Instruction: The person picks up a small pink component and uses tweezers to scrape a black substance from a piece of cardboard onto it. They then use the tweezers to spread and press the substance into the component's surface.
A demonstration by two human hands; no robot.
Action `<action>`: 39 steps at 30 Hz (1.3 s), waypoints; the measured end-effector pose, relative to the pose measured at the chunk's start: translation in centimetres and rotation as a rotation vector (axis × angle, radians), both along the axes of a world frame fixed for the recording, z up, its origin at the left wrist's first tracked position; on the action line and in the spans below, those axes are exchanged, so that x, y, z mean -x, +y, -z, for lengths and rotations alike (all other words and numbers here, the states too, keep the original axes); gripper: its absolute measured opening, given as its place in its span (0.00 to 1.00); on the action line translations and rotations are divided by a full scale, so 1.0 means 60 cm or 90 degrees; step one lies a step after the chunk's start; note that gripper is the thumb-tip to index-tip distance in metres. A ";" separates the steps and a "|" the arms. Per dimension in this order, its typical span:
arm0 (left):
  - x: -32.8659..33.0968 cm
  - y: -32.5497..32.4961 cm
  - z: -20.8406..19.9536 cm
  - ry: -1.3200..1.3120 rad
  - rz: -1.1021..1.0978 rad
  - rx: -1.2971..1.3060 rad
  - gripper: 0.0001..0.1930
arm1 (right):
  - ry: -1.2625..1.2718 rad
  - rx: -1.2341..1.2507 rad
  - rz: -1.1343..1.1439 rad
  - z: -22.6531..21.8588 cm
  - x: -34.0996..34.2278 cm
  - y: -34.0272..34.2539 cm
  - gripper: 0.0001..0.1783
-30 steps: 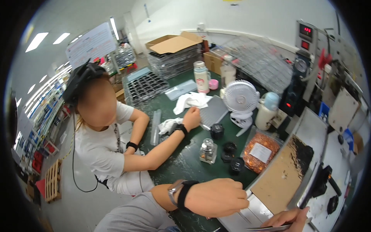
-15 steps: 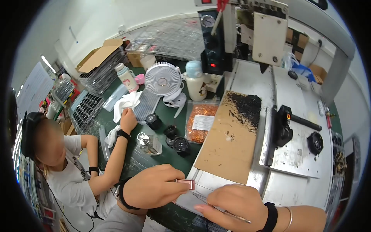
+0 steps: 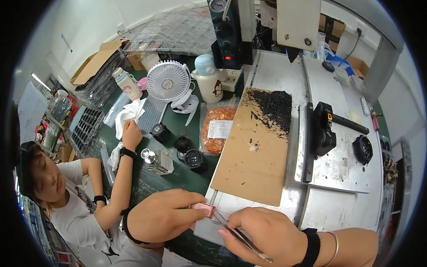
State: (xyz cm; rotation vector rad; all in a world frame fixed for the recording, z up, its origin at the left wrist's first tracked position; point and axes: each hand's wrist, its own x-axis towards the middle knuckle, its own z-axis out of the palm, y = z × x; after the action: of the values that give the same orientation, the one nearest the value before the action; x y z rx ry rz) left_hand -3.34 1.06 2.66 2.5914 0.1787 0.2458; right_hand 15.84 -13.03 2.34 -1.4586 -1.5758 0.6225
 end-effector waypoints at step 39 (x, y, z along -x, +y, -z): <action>-0.010 -0.006 0.007 -0.030 -0.086 -0.063 0.09 | -0.027 -0.043 -0.015 0.020 -0.001 0.004 0.15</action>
State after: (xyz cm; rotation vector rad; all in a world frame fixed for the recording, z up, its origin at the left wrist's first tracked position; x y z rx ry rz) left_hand -2.75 0.71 2.24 2.6713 0.3342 0.3721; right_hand 15.92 -12.81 1.14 -1.4127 -1.6335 0.5510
